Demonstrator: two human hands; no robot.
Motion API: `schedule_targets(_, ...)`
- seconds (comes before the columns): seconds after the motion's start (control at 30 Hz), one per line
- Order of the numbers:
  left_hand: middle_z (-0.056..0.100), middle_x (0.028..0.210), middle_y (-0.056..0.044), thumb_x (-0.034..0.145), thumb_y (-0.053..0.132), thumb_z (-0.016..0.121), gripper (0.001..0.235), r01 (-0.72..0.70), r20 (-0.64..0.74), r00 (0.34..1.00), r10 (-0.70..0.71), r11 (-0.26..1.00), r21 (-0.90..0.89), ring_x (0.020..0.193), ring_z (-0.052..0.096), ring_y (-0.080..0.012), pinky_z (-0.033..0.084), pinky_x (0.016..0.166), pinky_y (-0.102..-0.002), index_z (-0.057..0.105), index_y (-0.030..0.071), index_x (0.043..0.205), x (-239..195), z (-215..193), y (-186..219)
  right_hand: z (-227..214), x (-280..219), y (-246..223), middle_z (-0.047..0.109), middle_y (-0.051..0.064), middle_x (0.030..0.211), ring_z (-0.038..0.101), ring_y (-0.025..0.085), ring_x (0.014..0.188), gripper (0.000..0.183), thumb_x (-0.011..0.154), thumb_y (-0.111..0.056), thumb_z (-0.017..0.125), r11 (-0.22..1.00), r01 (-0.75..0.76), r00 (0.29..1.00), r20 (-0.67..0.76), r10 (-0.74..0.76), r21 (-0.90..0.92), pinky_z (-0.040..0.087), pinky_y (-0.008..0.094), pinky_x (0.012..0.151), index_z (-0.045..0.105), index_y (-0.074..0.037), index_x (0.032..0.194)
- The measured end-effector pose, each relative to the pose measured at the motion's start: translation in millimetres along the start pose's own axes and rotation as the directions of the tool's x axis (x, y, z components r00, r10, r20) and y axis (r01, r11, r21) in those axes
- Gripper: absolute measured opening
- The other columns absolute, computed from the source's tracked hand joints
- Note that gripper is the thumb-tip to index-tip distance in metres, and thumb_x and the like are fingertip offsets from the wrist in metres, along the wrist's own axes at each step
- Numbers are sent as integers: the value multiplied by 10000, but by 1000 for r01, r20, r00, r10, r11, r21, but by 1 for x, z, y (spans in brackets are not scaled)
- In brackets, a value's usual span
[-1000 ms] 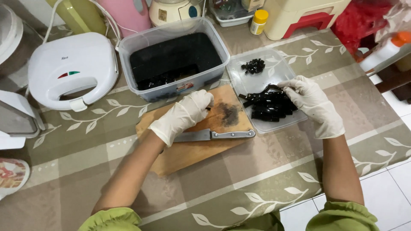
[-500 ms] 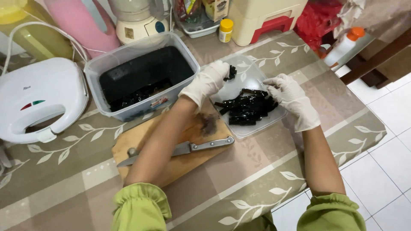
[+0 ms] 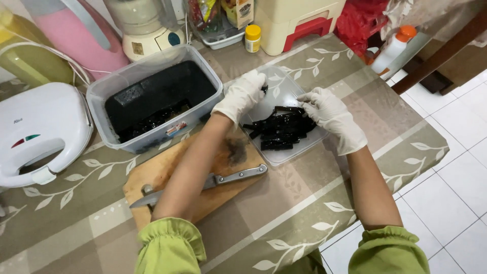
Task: Slicing blocks of grass jelly on a wooden cutting board and transferring the pieces into a plastic container.
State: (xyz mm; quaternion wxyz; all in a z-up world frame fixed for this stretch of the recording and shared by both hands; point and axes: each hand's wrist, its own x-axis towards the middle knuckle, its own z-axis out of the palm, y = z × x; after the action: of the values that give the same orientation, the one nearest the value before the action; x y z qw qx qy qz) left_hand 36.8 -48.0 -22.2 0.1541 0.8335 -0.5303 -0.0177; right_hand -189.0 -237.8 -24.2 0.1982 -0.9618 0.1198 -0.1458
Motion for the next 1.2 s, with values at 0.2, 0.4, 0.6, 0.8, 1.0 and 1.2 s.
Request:
schedule_targets(0.2, 648, 1122, 8, 864, 369, 627, 213, 77, 102, 993, -60, 982, -175, 1079, 694, -253, 586, 967, -447, 603, 312, 1067, 8, 29, 55, 8, 2, 12, 639, 32, 1060, 631, 276, 1079, 225, 958, -280, 701, 999, -23, 1000, 17, 23, -44, 553, 424, 933, 708, -295, 1182)
schedule_targets(0.4, 604, 1133, 12, 835, 365, 713, 293, 63, 215, 975, -54, 997, -35, 1127, 676, -248, 603, 969, -437, 628, 291, 1105, 17, 33, 69, 4, 2, 14, 627, -15, 1092, 626, 238, 1106, 235, 966, -337, 679, 995, -78, 995, 50, 81, -63, 552, 396, 951, 683, -357, 1200)
schedule_targets(0.6, 614, 1180, -22, 860, 365, 668, 343, 6, 241, 971, -13, 1000, 28, 1187, 649, -263, 585, 1007, -458, 611, 201, 1157, 29, 49, 64, -1, 2, 4, 643, -32, 1107, 656, 236, 1076, 220, 956, -359, 684, 989, -105, 991, 70, 113, -105, 562, 392, 950, 690, -357, 1176)
schedule_targets(0.8, 644, 1091, -46, 886, 296, 641, 258, 19, 220, 975, -13, 1000, -25, 1112, 689, -283, 582, 984, -471, 630, 153, 1101, 18, 26, 74, -3, 1, 6, 638, -40, 1134, 642, 236, 1123, 237, 965, -360, 668, 991, -107, 991, 77, 112, -76, 548, 390, 974, 681, -362, 1202)
schedule_targets(1.0, 667, 1064, -71, 908, 347, 634, 262, -23, 212, 977, 31, 999, -43, 1117, 683, -303, 567, 993, -487, 612, 133, 1057, 9, 6, 83, 0, 2, 15, 632, -48, 1163, 632, 234, 1152, 250, 964, -393, 661, 991, -119, 989, 82, 124, -64, 544, 397, 1000, 665, -391, 1215)
schedule_targets(1.2, 682, 1075, -34, 920, 338, 669, 221, -40, 249, 967, 51, 998, -49, 1140, 678, -273, 561, 1000, -452, 588, 175, 1046, 3, -12, 93, 0, 2, 18, 651, 13, 1127, 630, 266, 1135, 241, 961, -308, 676, 998, -56, 997, 52, 58, -38, 541, 407, 977, 690, -306, 1201)
